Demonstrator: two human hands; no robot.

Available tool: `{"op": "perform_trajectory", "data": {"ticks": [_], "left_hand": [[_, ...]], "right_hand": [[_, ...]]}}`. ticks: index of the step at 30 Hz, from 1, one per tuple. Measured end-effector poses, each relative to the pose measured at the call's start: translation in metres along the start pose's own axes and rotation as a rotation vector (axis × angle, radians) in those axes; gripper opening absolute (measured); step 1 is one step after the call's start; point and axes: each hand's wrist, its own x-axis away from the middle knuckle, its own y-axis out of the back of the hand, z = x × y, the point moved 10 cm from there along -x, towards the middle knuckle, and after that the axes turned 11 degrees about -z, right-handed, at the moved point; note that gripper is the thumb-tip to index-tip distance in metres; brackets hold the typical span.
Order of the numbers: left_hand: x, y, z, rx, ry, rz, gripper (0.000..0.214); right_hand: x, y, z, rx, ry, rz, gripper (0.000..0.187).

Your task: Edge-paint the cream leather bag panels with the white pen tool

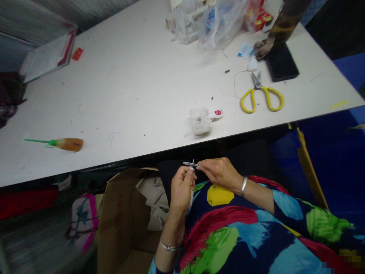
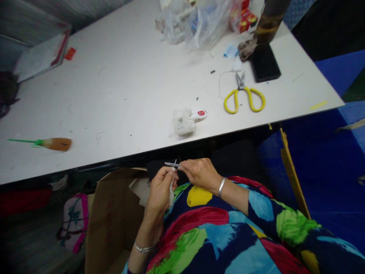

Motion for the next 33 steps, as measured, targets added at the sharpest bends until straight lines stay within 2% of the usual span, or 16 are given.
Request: {"op": "perform_trajectory", "data": {"ticks": [6, 9, 13, 18, 22, 24, 26, 29, 33], "left_hand": [[0.008, 0.010, -0.003, -0.100, -0.050, -0.024, 0.023], [0.007, 0.010, -0.001, -0.059, -0.033, -0.029, 0.021], [0.004, 0.010, 0.004, -0.005, 0.005, -0.055, 0.024], [0.003, 0.018, 0.015, 0.086, 0.062, -0.156, 0.032], [-0.001, 0.031, 0.013, 0.115, 0.023, -0.232, 0.035], [-0.004, 0.037, 0.012, 0.133, 0.049, -0.254, 0.038], [-0.007, 0.037, 0.013, 0.164, 0.130, -0.227, 0.043], [-0.006, 0.026, 0.013, 0.211, 0.263, -0.107, 0.048], [-0.003, 0.011, 0.009, 0.254, 0.307, -0.008, 0.045]], "right_hand": [[0.001, 0.003, -0.040, 0.173, -0.201, 0.000, 0.029], [-0.001, 0.002, -0.037, 0.097, -0.185, -0.023, 0.027], [0.001, 0.006, -0.046, 0.032, -0.255, -0.070, 0.027], [0.009, 0.003, -0.058, -0.055, -0.296, -0.043, 0.026], [0.009, 0.003, -0.051, -0.104, -0.264, -0.031, 0.026], [0.007, 0.004, -0.042, -0.149, -0.227, -0.033, 0.026], [0.006, 0.007, -0.035, -0.191, -0.192, -0.056, 0.025], [0.006, 0.010, -0.026, -0.205, -0.127, -0.084, 0.025], [0.006, 0.011, -0.016, -0.153, -0.028, -0.092, 0.025]]}}
